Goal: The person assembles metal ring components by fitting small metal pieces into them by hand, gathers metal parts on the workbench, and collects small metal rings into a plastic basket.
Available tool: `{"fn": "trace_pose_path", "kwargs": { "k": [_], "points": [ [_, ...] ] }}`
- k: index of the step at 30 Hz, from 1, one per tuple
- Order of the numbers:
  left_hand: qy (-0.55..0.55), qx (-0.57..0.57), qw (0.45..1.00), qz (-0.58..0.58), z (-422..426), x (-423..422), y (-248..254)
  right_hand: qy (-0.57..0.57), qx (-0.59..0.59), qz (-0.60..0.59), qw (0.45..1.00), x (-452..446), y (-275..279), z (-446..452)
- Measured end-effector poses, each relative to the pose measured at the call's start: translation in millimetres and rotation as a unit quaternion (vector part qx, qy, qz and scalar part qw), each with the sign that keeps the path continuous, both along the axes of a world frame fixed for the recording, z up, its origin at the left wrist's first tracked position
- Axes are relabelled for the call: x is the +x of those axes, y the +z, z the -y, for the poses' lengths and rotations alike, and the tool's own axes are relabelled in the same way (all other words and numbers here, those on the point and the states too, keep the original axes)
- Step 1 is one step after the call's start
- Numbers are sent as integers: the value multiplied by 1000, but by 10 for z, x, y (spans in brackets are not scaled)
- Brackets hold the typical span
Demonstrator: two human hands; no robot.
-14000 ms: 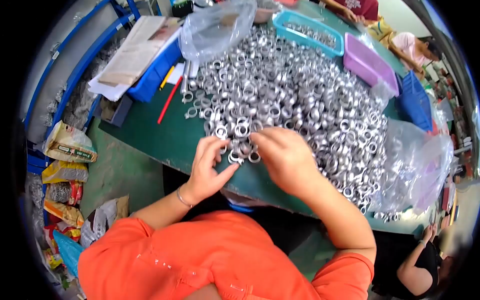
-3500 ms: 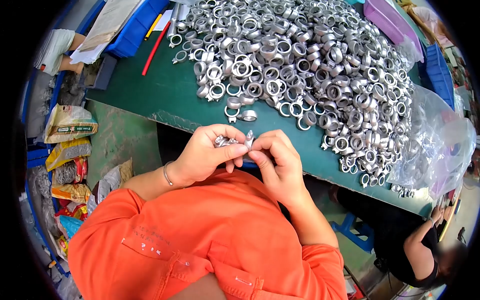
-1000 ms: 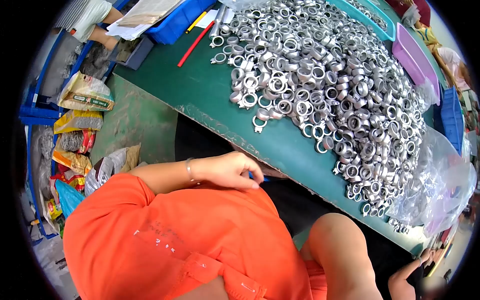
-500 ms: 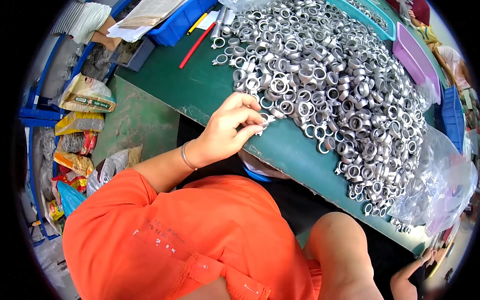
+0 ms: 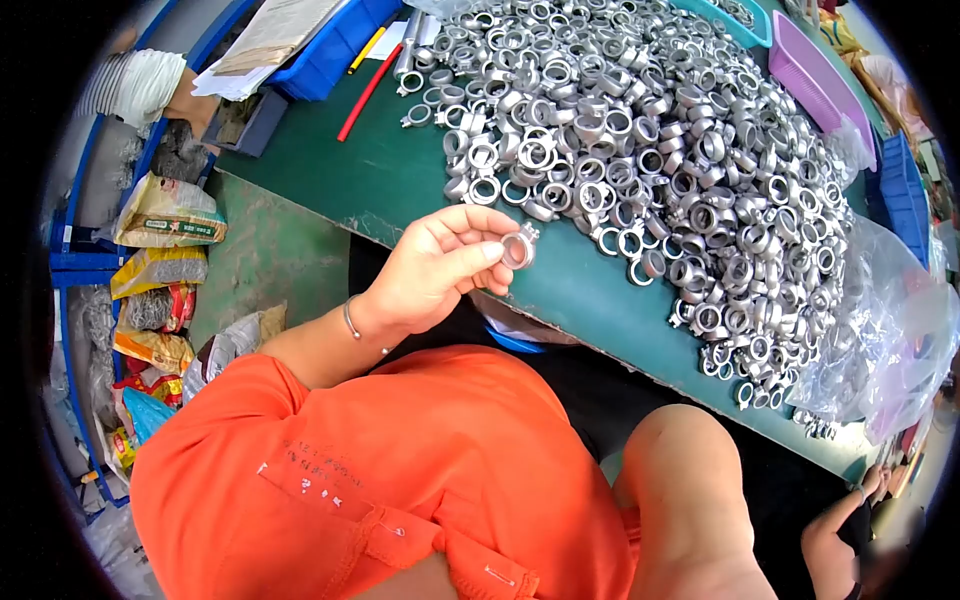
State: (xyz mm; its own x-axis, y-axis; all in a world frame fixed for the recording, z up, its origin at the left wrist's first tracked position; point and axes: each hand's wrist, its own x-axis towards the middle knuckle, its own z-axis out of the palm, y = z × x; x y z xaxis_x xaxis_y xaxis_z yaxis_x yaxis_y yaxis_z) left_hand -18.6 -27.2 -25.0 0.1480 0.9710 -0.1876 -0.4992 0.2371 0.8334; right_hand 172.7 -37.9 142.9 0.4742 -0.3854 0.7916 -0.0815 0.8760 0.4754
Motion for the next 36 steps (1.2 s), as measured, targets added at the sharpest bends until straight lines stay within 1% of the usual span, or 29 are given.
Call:
{"fn": "trace_pose_path", "kwargs": {
  "k": [2,3,5,6,7,8,9,11,12,13,14,15,16,17,18,19,20,21,23,24,25,27,28,29,31,33,34,35,36],
  "points": [
    [-19,-44,997,57,14,7,12,31,-18,71,997,-6,-85,8],
    [-22,-60,996,57,15,24,57,60,-21,31,997,-139,-111,-17],
    [-19,-63,993,101,27,32,35,87,-20,-7,996,-213,-190,-76],
    [-23,-65,992,103,34,38,36,41,-137,72,987,-169,-287,-88],
    [-26,-67,992,107,32,35,42,-7,-249,150,957,-110,-413,-102],
    [-30,-68,991,113,24,34,51,-56,-354,224,906,-50,-559,-119],
    [-32,-64,990,118,19,36,69,-103,-452,293,836,-5,-719,-144],
    [-19,-87,994,64,33,33,97,-117,-578,412,694,-51,-1117,-268],
    [-15,-78,995,54,40,34,70,-105,-587,467,653,-92,-1301,-293],
    [-18,-80,995,55,46,46,26,-71,-599,492,628,-143,-1449,-275],
    [2,-31,1000,2,52,62,-25,-35,-617,482,621,-221,-1549,-232],
    [20,18,998,-50,60,80,-53,-13,-658,463,593,-252,-1596,-196],
    [16,49,997,-59,60,83,-40,-11,-641,457,616,-243,-1680,-212],
    [11,51,997,-57,58,113,-4,-10,-621,452,641,-234,-1743,-246],
    [38,42,997,-48,73,141,44,-13,-619,450,643,-228,-1756,-265],
    [67,31,996,-40,82,149,69,-24,-594,441,673,-231,-1767,-277],
    [38,58,997,-34,97,79,-47,-33,-567,430,701,-238,-1773,-280],
    [39,58,997,-34,116,71,-59,-33,-567,430,701,-235,-1771,-274],
    [6,128,990,-50,143,81,-67,-55,-543,449,708,-210,-1754,-266],
    [14,160,983,-89,151,87,-97,-56,-548,455,700,-196,-1763,-250],
    [15,159,983,-88,158,79,-94,-56,-548,456,699,-198,-1770,-250],
    [12,193,963,-189,167,46,-61,-6,-580,438,687,-210,-1784,-252],
    [12,193,963,-189,172,42,-39,45,-601,445,663,-170,-1822,-250],
    [13,193,960,-202,176,42,-15,45,-602,445,662,-143,-1817,-232],
    [13,193,957,-214,189,45,28,245,-707,405,526,-96,-1774,-189],
    [-35,189,953,-232,189,27,61,242,-713,406,518,-85,-1737,-187],
    [-61,240,935,-254,173,-3,-30,253,-727,386,509,-91,-1740,-179],
    [-61,242,935,-254,178,10,-19,263,-739,366,501,-113,-1736,-180],
    [-55,166,970,-166,203,36,0,308,-727,291,540,-212,-1719,-162]
  ]
}}
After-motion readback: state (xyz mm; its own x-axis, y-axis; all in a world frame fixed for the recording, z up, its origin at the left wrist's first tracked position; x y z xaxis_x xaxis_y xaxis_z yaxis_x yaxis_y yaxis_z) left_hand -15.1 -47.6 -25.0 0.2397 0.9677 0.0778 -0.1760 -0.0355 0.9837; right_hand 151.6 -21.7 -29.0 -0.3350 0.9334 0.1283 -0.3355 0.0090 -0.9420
